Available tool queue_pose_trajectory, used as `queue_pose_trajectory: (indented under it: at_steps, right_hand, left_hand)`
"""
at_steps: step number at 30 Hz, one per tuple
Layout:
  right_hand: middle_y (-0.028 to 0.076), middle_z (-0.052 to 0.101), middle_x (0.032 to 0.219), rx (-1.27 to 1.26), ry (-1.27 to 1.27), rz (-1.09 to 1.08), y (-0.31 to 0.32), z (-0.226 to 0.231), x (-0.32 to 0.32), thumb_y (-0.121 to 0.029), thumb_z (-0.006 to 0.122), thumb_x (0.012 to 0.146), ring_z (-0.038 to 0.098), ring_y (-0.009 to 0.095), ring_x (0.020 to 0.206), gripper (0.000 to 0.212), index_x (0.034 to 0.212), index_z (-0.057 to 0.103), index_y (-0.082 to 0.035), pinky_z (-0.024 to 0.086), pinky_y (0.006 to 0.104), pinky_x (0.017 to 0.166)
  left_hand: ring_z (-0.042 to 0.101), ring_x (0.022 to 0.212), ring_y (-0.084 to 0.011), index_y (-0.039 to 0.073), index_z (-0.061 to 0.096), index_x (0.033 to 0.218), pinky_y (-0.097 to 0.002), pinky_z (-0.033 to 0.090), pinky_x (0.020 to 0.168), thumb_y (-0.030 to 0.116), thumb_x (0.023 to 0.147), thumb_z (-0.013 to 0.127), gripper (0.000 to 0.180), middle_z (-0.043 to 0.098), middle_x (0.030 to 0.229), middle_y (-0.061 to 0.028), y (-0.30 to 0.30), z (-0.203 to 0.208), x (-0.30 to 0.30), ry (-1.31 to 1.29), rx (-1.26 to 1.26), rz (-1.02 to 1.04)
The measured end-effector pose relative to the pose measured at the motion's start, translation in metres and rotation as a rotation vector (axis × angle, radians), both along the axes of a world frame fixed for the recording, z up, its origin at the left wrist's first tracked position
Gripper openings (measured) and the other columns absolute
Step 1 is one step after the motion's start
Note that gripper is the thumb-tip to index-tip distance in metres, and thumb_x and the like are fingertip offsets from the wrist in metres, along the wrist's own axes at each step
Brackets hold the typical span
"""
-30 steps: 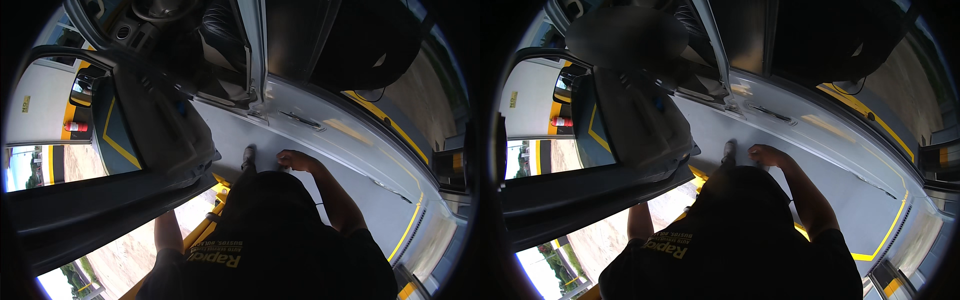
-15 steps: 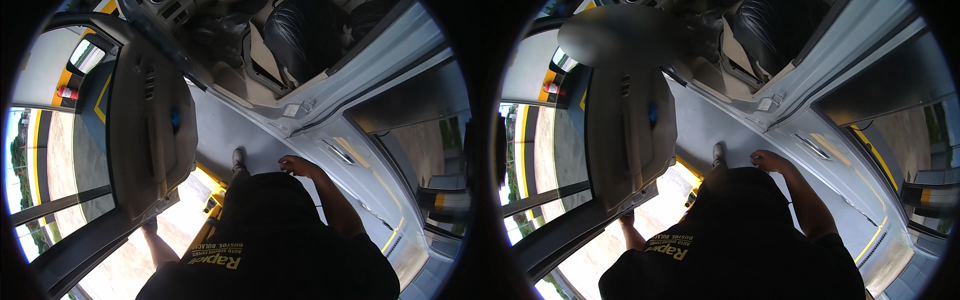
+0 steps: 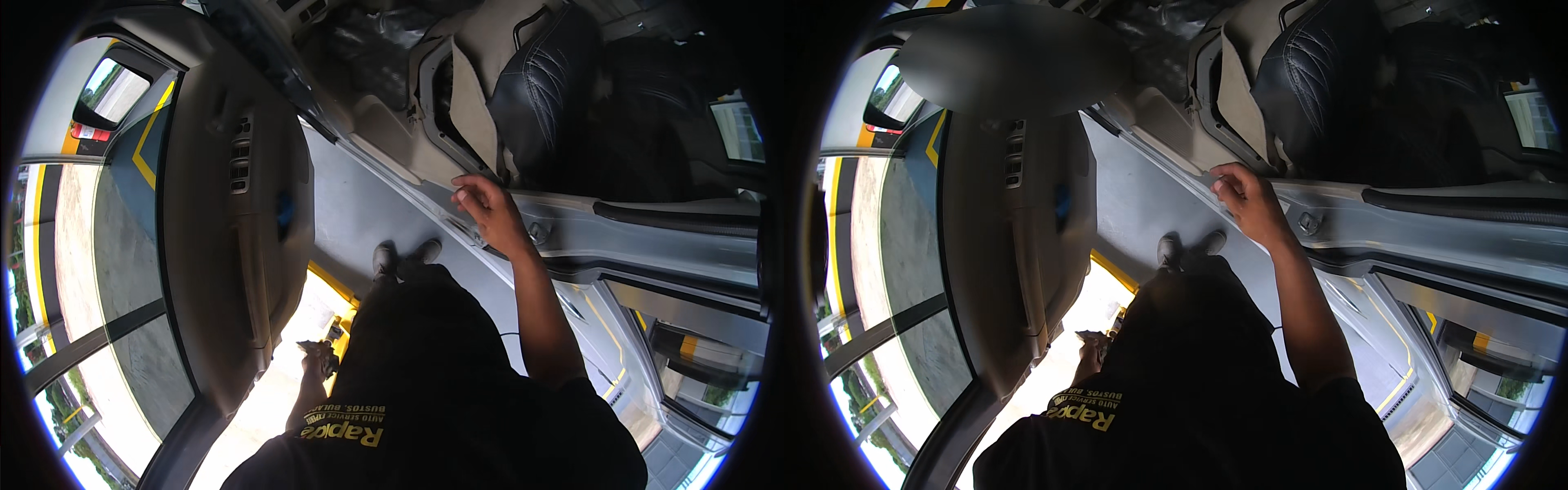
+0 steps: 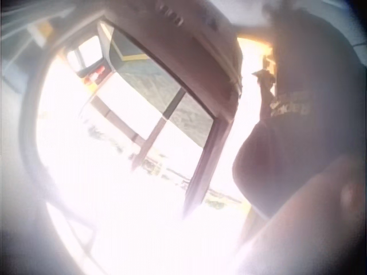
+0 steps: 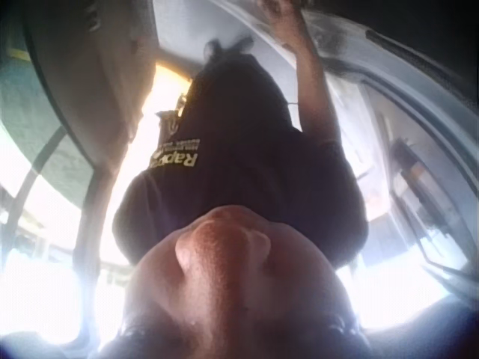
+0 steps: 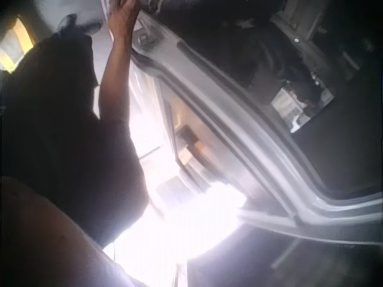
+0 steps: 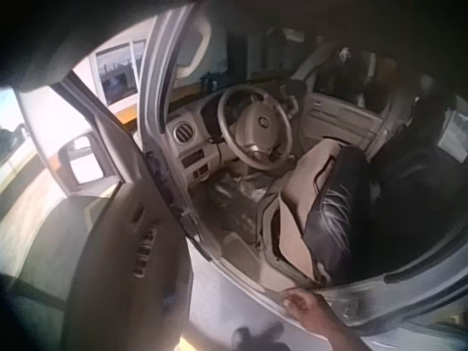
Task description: The person wipes the exterior of a silver car with a cloth, then opens the rear and front doors to clean the interior floor mats and seats. They also organize tools in a blue toolbox, placing wrenches and sockets into drawers.
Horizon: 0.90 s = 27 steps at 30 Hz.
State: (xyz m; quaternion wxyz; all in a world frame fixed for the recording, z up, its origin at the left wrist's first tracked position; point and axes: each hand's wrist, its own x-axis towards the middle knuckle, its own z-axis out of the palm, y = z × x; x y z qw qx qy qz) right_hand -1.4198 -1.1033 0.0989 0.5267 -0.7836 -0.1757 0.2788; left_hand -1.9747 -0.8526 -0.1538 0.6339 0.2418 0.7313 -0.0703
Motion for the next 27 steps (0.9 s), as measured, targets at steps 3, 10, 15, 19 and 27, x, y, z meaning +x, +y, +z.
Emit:
queue_pose_trajectory:
  at_steps: [3,10,15,19,27]
  right_hand:
    - [0.006,0.071,0.099,0.138,-0.205,-0.207,0.011,0.055,0.042,-0.012,0.061,0.105,0.067,0.011,0.090,0.020,0.121,0.066,-0.002,0.054,0.0275,0.086]
    - [0.006,0.068,0.111,0.079,-0.738,-0.683,0.013,0.090,0.122,-0.015,0.069,0.099,0.063,0.017,0.101,0.025,0.123,0.067,-0.009,0.051,0.0318,0.086]
    - [0.017,0.053,0.141,-0.383,-0.743,-0.845,0.000,0.066,0.165,-0.041,0.066,0.100,0.047,0.036,0.136,0.052,0.145,0.055,-0.017,0.040,0.0473,0.113]
    - [0.025,0.043,0.149,-0.230,-0.483,-0.913,0.009,0.048,0.187,-0.059,0.061,0.098,0.039,0.040,0.145,0.077,0.158,0.042,-0.015,0.032,0.0495,0.119]
    - [0.023,0.043,0.146,-0.162,-0.511,-0.926,0.012,0.034,0.189,-0.048,0.063,0.097,0.046,0.035,0.138,0.076,0.158,0.041,-0.010,0.036,0.0460,0.116]
  left_hand:
    - [0.068,0.069,-0.0190,0.005,0.066,0.116,-0.0337,0.056,0.062,0.028,0.107,0.054,0.028,0.071,0.089,-0.0087,0.011,-0.012,0.133,-0.235,0.095,-0.157]
    - [0.067,0.104,-0.0179,0.002,0.058,0.136,-0.0337,0.053,0.091,0.032,0.102,0.065,0.046,0.069,0.118,-0.0069,0.062,0.029,0.482,-0.790,0.142,-0.805]
    - [0.064,0.102,-0.0136,0.004,0.066,0.124,-0.0299,0.051,0.088,0.040,0.102,0.067,0.042,0.070,0.113,-0.0017,0.007,0.082,0.712,-1.197,-0.079,-0.482]
    - [0.071,0.104,-0.0190,0.009,0.063,0.127,-0.0347,0.057,0.094,0.033,0.101,0.069,0.036,0.073,0.115,-0.0073,0.007,0.131,0.811,-1.229,-0.254,-0.562]
    - [0.068,0.079,-0.0096,0.009,0.064,0.113,-0.0276,0.057,0.073,0.037,0.094,0.080,0.037,0.069,0.089,0.0005,-0.010,0.123,0.849,-1.258,0.612,-0.955]
